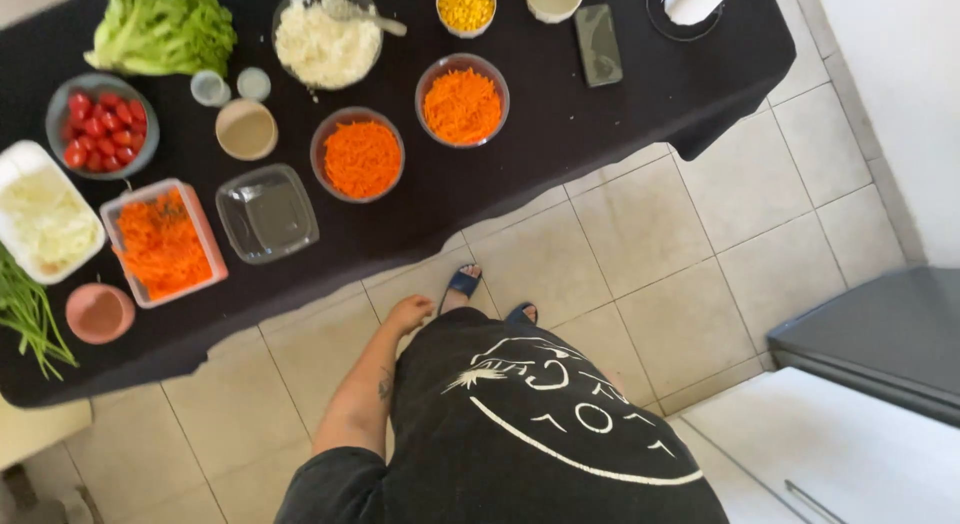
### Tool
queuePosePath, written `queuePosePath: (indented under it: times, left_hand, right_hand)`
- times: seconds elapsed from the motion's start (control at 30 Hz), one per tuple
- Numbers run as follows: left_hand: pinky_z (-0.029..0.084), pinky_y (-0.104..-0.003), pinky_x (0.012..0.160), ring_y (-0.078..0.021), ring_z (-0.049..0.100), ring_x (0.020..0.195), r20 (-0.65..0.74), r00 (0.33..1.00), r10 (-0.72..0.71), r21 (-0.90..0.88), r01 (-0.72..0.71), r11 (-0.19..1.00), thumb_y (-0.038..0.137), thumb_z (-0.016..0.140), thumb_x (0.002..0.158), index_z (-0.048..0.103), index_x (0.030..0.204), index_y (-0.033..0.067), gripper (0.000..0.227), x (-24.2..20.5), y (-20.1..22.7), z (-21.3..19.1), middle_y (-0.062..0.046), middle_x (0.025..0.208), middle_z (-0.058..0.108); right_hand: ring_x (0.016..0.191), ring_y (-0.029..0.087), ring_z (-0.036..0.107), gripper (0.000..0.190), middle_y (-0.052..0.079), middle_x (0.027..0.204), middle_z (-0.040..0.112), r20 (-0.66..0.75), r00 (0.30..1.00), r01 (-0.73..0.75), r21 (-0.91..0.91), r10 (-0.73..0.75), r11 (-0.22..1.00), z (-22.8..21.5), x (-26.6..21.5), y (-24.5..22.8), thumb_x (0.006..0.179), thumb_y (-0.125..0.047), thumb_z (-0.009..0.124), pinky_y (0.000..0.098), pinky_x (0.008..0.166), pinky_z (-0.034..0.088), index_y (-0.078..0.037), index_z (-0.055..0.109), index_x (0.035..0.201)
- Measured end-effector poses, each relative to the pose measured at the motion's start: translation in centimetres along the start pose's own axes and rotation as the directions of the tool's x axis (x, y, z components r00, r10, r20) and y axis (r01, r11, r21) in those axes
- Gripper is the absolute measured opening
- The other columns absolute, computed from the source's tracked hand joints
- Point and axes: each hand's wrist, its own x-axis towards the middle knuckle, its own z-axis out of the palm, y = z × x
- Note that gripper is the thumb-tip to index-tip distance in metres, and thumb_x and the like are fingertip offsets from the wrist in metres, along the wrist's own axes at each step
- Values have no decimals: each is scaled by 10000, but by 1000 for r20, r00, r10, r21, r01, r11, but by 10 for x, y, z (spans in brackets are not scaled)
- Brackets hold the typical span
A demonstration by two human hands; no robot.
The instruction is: Preparing ingredients by washing and opening cans, then portioning rice, carrots, corn, and peas into individual salad bowls.
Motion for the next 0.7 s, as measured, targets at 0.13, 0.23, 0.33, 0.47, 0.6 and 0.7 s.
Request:
queuePosePath:
  times: [0.13,0.23,0.33,0.47,0.6,0.7]
  left_hand:
    - [549,-401,650,-269,672,856,-53,998,-33,-40,31,999,388,595,863,675,1095,153,339,-7,-57,24,-88,1029,692]
    - [547,-449,733,-332,654,949,-22,991,-133,-172,127,977,427,605,859,663,1150,142,412,-40,-86,33,-128,1094,669]
    - [541,-493,729,-361,613,1022,13,979,-203,-502,182,846,380,577,871,537,1279,110,490,-61,-77,13,-138,1223,607]
    - [525,-339,648,-241,646,988,-52,977,-207,-551,144,822,464,559,880,518,1276,159,501,-74,-55,-18,-47,1157,658]
    - [483,-292,578,-198,663,902,-178,968,-177,-657,17,754,450,602,862,578,1186,183,420,-30,-59,-32,-8,1076,687]
    - [453,-286,544,-195,670,814,-251,955,-157,-693,-64,718,384,605,859,636,1091,166,320,14,-75,-26,-26,1000,706]
  right_hand:
    - [1024,290,627,465,214,1048,677,96,993,65,39,-69,997,-11,53,-16,836,-272,711,377,832,509,35,618,1173]
    - [736,261,678,425,173,865,692,104,982,154,19,-156,988,-31,96,-48,857,-313,674,350,506,565,7,609,1129]
    - [780,207,682,354,104,909,699,33,957,289,-77,-287,954,-36,66,-163,868,-306,682,319,579,551,-83,628,1137]
    - [698,179,600,244,117,862,667,12,756,654,-8,-654,756,-12,12,-303,914,-230,636,272,613,463,-65,635,1094]
    - [794,158,608,157,106,909,661,62,518,842,140,-853,522,30,-78,-426,939,-145,615,240,686,484,-57,634,1067]
    - [817,164,632,130,103,905,667,117,413,902,82,-903,423,58,-142,-484,934,-107,634,250,722,508,-65,653,1055]
